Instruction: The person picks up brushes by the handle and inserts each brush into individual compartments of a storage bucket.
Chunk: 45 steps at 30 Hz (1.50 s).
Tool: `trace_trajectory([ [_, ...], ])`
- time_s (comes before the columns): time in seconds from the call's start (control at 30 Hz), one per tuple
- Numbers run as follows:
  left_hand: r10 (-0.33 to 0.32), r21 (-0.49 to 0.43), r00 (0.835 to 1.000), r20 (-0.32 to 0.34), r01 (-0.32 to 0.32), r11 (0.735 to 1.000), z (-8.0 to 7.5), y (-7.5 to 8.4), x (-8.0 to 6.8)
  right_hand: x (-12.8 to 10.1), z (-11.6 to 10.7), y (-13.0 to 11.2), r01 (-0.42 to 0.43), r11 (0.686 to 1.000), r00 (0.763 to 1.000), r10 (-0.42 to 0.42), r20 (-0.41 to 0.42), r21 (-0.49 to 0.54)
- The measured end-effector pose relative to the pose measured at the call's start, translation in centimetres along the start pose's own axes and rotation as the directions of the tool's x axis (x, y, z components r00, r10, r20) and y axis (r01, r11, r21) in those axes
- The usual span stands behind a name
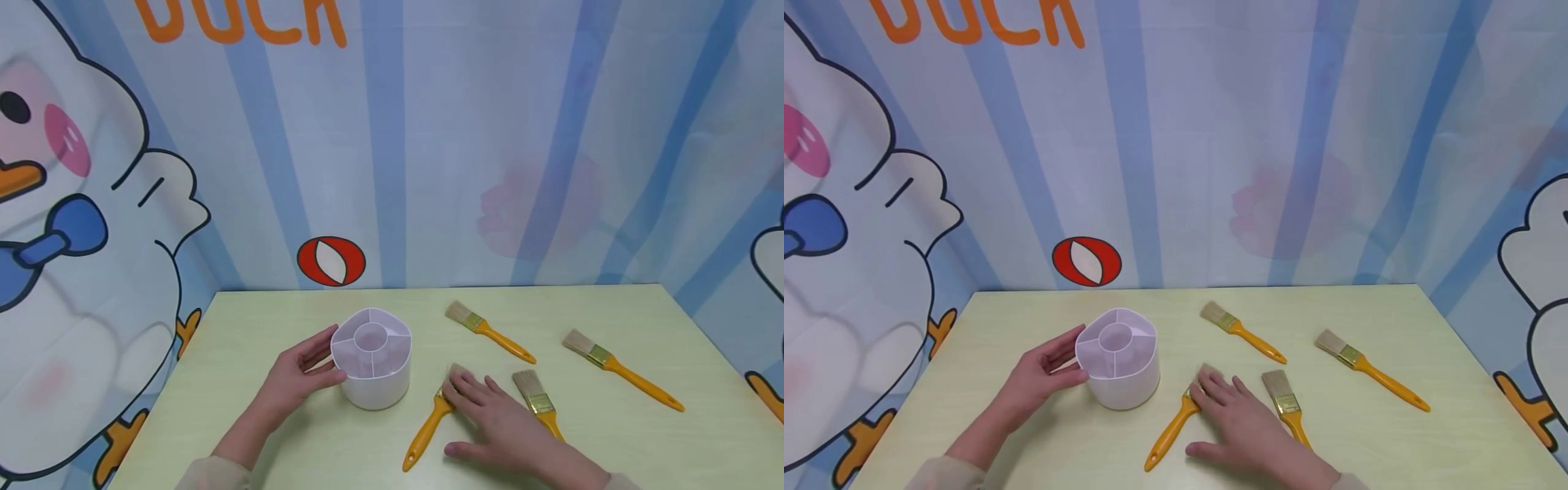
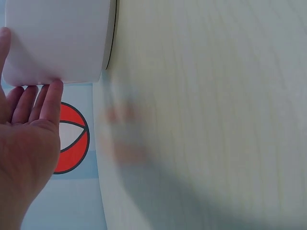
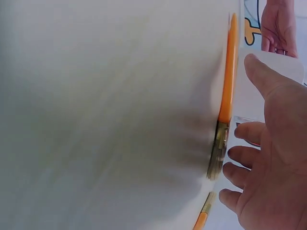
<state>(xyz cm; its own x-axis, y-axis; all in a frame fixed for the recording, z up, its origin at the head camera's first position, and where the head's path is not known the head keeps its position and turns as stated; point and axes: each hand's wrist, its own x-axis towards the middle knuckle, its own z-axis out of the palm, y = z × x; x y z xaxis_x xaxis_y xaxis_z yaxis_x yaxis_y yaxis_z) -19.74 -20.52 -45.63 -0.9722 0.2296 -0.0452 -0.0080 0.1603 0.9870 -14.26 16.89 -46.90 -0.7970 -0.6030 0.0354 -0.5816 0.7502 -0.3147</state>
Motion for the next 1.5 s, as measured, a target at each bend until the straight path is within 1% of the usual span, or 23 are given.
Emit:
trace_trajectory([
  [0.13,0.001,-0.006,1.000,-0.005,-0.001,1.000,0.1,0.0,-0.1,0.0,0.4,0.1,0.017,0.999,1.000,-0.017,-0.014,-0.038],
  [0.3,0.011,-0.014,1.000,-0.002,-0.011,1.000,0.1,-0.1,0.0,0.4,0.7,1.1,0.019,0.998,1.000,-0.020,-0.018,-0.053],
  [0.37,0.013,-0.015,1.000,0.001,-0.013,1.000,0.1,-0.1,0.0,0.6,0.7,1.6,0.034,0.998,0.999,-0.035,-0.019,-0.054],
  [0.5,0.014,-0.010,1.000,-0.002,-0.014,1.000,0.2,-0.2,0.0,0.9,0.3,3.0,0.089,0.995,0.995,-0.091,-0.028,-0.045],
  [0.6,0.012,-0.010,1.000,-0.008,-0.012,1.000,0.3,-0.2,0.0,1.3,0.0,3.9,0.106,0.994,0.994,-0.107,-0.013,-0.021],
  [0.67,0.010,-0.011,1.000,-0.011,-0.010,1.000,0.4,-0.2,0.0,1.6,-0.3,4.6,0.099,0.995,0.995,-0.099,0.014,-0.003],
  [0.83,0.011,-0.016,1.000,-0.012,-0.011,1.000,0.6,-0.3,0.1,2.3,-0.8,5.9,0.110,0.994,0.992,-0.110,0.062,0.002],
  [1.0,0.024,-0.025,1.000,-0.007,-0.024,0.999,0.7,-0.4,0.1,2.6,-1.0,6.6,0.162,0.986,0.986,-0.160,0.038,-0.040],
  [1.07,0.025,-0.030,1.000,-0.005,-0.025,0.999,0.7,-0.5,0.1,2.6,-1.0,6.5,0.158,0.986,0.987,-0.157,0.018,-0.049],
  [1.13,0.023,-0.029,1.000,-0.006,-0.023,0.999,0.7,-0.5,0.1,2.6,-1.0,5.9,0.118,0.992,0.993,-0.118,0.013,-0.037],
  [1.3,0.025,-0.008,0.999,-0.022,-0.025,1.000,0.5,-0.4,0.0,2.8,-0.3,3.1,0.041,0.998,0.999,-0.041,0.008,-0.036],
  [1.4,0.023,-0.005,0.999,-0.029,-0.023,1.000,0.4,-0.4,-0.1,3.0,0.3,1.7,0.040,0.997,0.999,-0.041,-0.005,-0.067],
  [1.5,0.020,-0.016,0.999,-0.026,-0.021,1.000,0.3,-0.4,-0.1,3.0,0.8,1.1,0.043,0.994,0.999,-0.044,-0.006,-0.104],
])
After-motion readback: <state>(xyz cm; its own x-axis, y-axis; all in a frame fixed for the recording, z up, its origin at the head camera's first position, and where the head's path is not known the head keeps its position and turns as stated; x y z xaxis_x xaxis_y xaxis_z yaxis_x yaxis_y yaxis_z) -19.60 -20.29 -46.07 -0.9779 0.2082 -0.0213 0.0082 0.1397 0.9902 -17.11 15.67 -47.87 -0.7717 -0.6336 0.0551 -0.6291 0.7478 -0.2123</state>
